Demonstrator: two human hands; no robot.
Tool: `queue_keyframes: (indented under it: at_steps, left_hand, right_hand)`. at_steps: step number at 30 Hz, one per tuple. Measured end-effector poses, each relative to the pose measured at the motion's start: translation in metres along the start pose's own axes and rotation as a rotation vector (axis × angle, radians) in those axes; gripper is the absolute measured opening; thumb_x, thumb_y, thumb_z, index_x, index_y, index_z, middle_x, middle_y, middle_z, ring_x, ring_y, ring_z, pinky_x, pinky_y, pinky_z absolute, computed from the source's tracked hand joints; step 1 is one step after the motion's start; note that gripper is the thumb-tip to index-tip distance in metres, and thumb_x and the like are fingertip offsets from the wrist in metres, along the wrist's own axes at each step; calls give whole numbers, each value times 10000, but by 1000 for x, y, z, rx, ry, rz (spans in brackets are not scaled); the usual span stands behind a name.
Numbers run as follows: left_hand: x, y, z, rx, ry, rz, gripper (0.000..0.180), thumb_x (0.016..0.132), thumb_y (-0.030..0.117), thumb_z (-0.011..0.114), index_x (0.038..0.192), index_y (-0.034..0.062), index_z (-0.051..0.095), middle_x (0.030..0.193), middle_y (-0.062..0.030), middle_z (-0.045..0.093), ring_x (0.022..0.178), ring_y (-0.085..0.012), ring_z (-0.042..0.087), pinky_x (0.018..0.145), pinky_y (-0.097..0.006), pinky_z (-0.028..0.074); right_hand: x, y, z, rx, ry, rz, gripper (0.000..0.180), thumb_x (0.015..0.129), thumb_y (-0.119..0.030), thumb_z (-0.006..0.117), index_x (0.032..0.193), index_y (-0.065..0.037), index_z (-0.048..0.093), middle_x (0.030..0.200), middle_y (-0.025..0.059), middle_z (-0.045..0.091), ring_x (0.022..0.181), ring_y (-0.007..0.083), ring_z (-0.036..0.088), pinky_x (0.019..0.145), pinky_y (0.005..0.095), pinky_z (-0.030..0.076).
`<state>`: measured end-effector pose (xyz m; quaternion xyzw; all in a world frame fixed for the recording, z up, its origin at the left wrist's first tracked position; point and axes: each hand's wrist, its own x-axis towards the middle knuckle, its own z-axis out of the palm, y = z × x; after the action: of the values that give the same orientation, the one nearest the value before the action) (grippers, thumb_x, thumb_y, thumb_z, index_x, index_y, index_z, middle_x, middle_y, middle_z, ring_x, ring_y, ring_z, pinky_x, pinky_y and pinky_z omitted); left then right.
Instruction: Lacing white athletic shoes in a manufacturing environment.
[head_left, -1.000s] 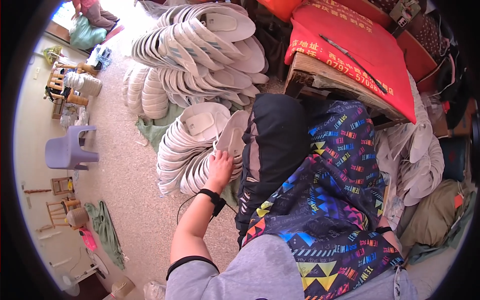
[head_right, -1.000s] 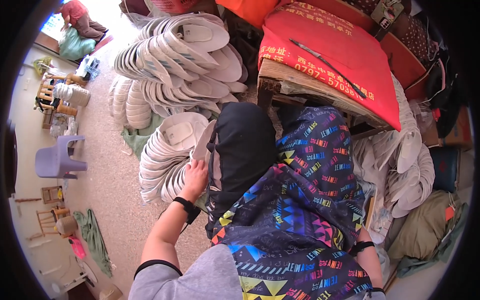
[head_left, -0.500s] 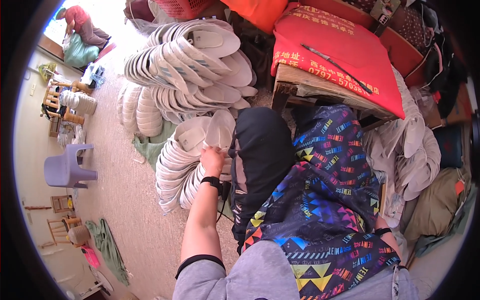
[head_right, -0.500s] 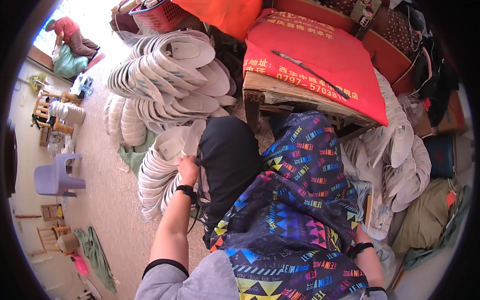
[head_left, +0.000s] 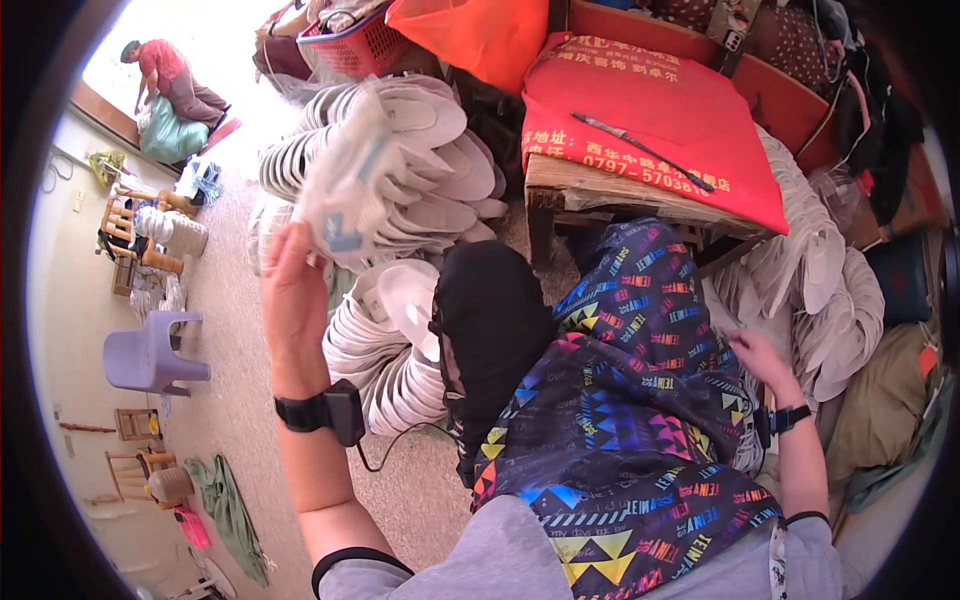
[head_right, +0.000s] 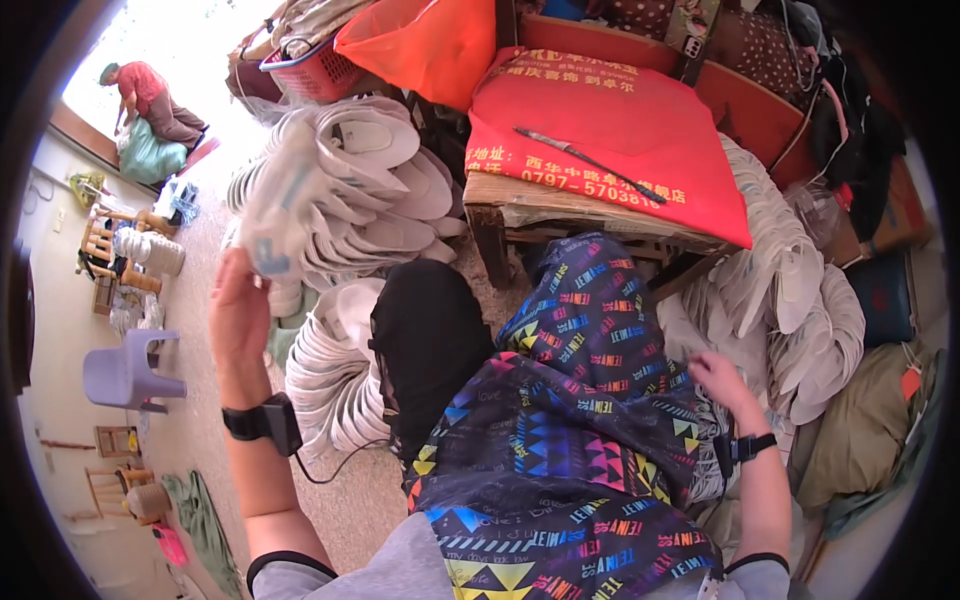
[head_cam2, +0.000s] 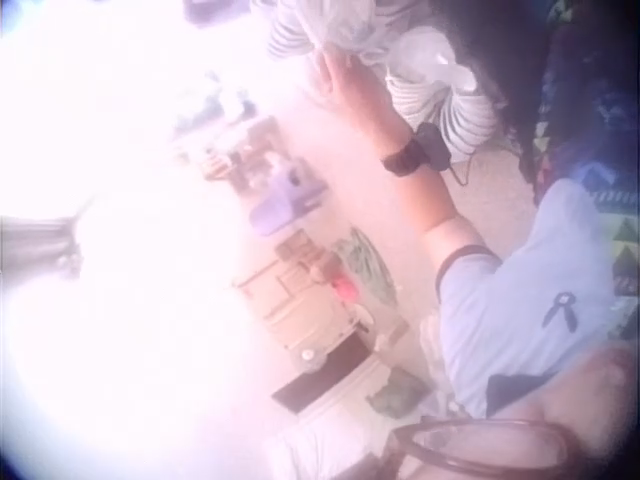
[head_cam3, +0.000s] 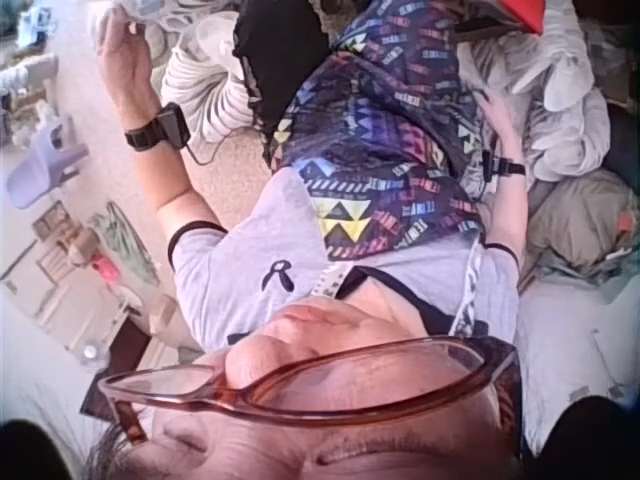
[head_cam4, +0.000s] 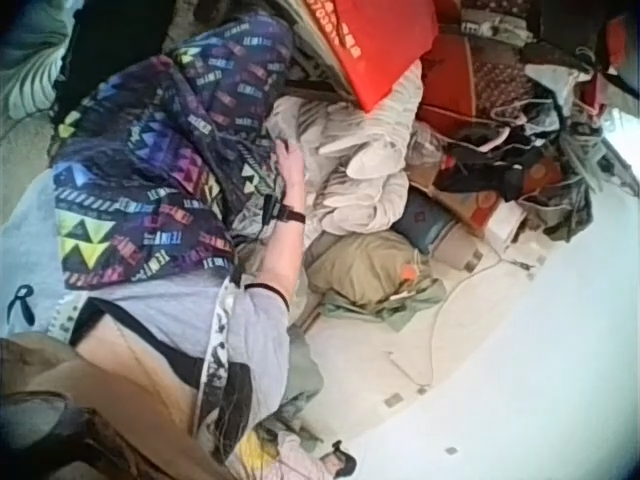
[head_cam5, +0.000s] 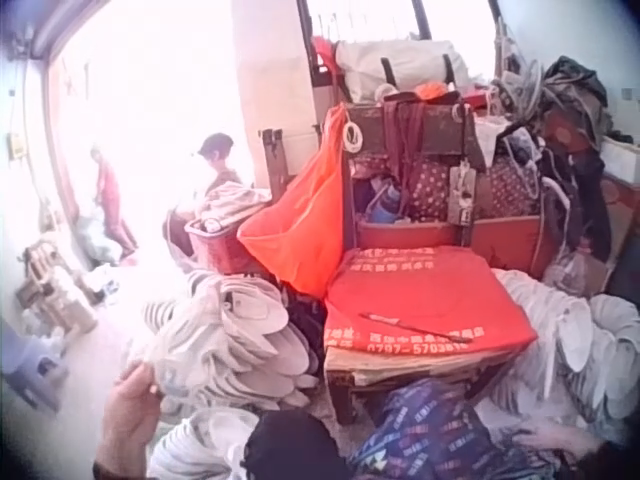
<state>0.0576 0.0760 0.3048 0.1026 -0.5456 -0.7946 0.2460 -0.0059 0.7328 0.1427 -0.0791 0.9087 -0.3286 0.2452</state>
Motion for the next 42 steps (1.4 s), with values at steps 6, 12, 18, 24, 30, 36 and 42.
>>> queue_keyframes:
  at_steps: [6, 12, 18, 24, 30, 36, 42]
  left_hand:
    - [-15, 55, 114, -188, -259, 145, 217, 950, 184, 613, 1108, 36, 602, 1108, -70, 655, 1058, -170, 594, 975, -353, 411]
    - [-44, 36, 191, -78, -593, -148, 211, 961, 168, 574, 1078, -7, 593, 1020, -86, 666, 926, -140, 640, 829, -285, 506]
    - [-55, -26, 252, -168, -621, -733, 326, 986, 280, 530, 1114, -11, 602, 954, -88, 688, 829, -166, 658, 771, -308, 541]
    - [-12, -114, 242, -480, -473, -901, 387, 1006, 279, 432, 1215, -20, 562, 1150, -171, 643, 1052, -292, 632, 921, -467, 511]
    - [-53, -138, 260, 228, -482, -254, 543, 901, 264, 638, 1307, -40, 445, 1240, -165, 539, 1158, -263, 527, 1010, -394, 400]
    - [-64, -151, 263, 887, -585, 281, 879, 713, 386, 795, 1337, -65, 372, 1299, -255, 463, 1237, -383, 448, 1046, -438, 371]
    - [-41, -162, 281, 766, -796, 2, 897, 761, 395, 748, 1400, -45, 299, 1335, -242, 462, 1252, -295, 478, 1025, -368, 400]
  right_hand:
    - [21, -142, -34, 288, 113, -313, 217, 956, -118, 529, 1107, 15, 610, 914, 60, 667, 838, 123, 637, 781, 268, 510]
    - [23, -205, -37, 363, 296, -704, 434, 876, -105, 673, 1277, -28, 525, 1145, 72, 591, 1029, 148, 585, 893, 292, 476]
    - [22, -215, -54, 698, -92, -839, 778, 775, -58, 740, 1441, -49, 338, 1417, 79, 426, 1290, 176, 428, 1077, 356, 362]
    - [0, -200, -62, 1081, -331, -467, 462, 923, -196, 652, 1323, -8, 522, 1232, 60, 619, 1113, 136, 585, 989, 311, 451]
    - [17, -162, -5, 1476, -315, 35, 401, 974, -190, 561, 1318, 6, 498, 1280, 123, 592, 1143, 210, 602, 998, 357, 484]
    - [0, -164, -24, 1142, -201, 49, 454, 936, -263, 633, 1289, -3, 516, 1196, 89, 622, 1049, 168, 620, 931, 337, 499]
    - [50, -160, -36, 630, 329, -249, 619, 897, -296, 685, 1362, -6, 395, 1326, 139, 485, 1197, 184, 496, 994, 335, 430]
